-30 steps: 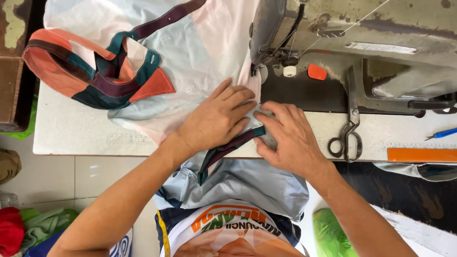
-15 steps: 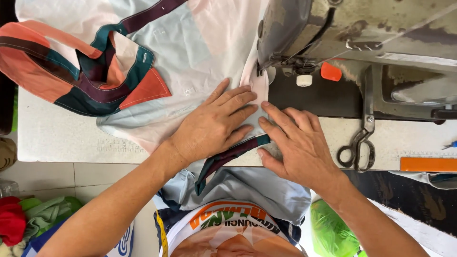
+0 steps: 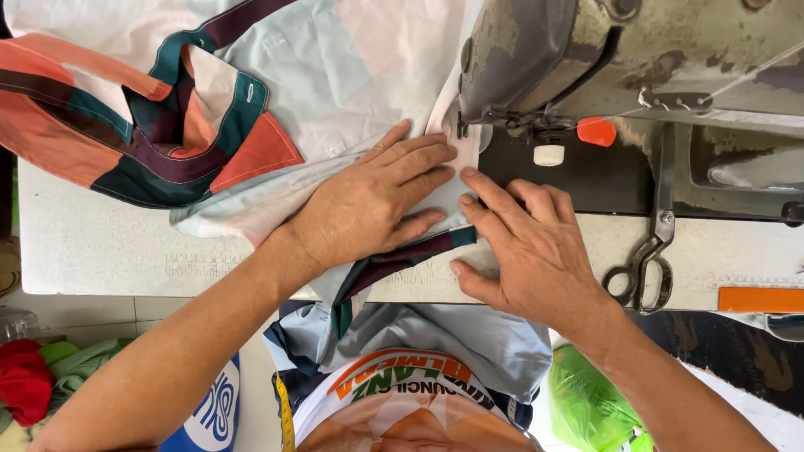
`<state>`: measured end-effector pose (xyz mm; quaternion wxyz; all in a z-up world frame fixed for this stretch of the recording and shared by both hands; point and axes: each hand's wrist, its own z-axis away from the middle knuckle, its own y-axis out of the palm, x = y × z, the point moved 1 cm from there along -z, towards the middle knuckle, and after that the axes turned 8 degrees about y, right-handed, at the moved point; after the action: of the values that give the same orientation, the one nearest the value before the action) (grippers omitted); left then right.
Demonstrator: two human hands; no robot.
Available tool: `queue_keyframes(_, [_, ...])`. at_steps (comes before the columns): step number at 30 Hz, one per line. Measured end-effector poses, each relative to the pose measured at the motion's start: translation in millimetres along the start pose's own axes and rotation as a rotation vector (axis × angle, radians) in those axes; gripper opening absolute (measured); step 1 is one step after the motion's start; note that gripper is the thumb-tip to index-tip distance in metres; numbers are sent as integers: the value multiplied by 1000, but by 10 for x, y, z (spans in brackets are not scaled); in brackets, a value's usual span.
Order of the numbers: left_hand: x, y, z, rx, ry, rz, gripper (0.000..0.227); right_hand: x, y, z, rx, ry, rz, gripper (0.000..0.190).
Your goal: The person is measuring and cutting pieces of patterned fabric on a sewing table next to an industrial sewing machine.
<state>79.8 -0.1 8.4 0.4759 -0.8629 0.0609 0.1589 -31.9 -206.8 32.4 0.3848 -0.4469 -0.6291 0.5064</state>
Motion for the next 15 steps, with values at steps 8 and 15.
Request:
queue_keyframes(8, [330, -31, -94, 31, 90, 6, 47, -48, 43, -169, -51, 44, -37, 64])
queue_keyframes(15, [535, -87, -175, 47, 168, 36, 45, -50, 110, -174, 7, 136, -57, 73])
